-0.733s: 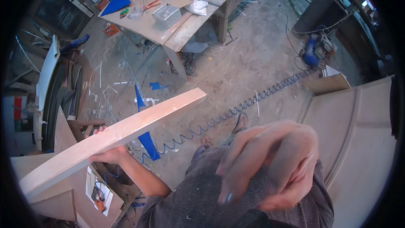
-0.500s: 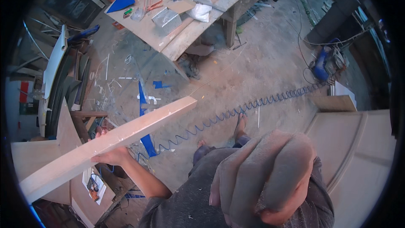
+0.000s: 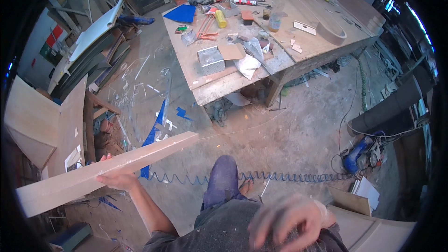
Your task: The person aligns a thin wooden strip along the edge of a larger wooden panel and uses a pneumatic nail gun to fasten it in place. The person then lifts the assembled panel and positions it against a vertical structure.
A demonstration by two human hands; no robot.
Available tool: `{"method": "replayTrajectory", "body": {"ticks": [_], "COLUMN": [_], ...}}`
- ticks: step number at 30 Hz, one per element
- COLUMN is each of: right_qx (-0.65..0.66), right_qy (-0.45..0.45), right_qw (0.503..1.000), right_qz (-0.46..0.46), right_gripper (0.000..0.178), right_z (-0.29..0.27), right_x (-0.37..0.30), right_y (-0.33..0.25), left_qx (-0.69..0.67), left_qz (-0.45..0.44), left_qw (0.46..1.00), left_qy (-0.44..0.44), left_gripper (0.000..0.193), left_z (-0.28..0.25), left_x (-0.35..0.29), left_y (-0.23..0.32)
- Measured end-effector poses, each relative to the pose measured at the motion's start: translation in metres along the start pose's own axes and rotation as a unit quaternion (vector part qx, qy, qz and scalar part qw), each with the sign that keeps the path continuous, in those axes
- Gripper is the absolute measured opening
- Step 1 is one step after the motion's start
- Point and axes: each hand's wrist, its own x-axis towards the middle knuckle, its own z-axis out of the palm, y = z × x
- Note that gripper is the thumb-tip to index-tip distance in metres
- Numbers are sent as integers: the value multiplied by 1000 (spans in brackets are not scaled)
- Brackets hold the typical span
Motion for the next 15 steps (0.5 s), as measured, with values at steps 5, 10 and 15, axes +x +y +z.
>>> {"method": "replayTrajectory", "body": {"ticks": [5,10,15], "right_qx": [-109,-332,-323], "right_qy": [391,349,392], "right_qw": [862,796,762], "right_qz": [304,366,401], "right_gripper": [16,15,26], "right_z": [-52,-105,-164], "right_x": [-44,-82,-54], "right_y": [62,114,136], "left_qx": [55,109,154], "left_qz": [-2,28,48], "left_qw": [997,988,981], "left_qy": [47,108,111], "left_gripper": [88,86,83], "left_z": [-25,-4,27], "left_x": [8,7,34], "left_y": [-8,-20,-64]}}
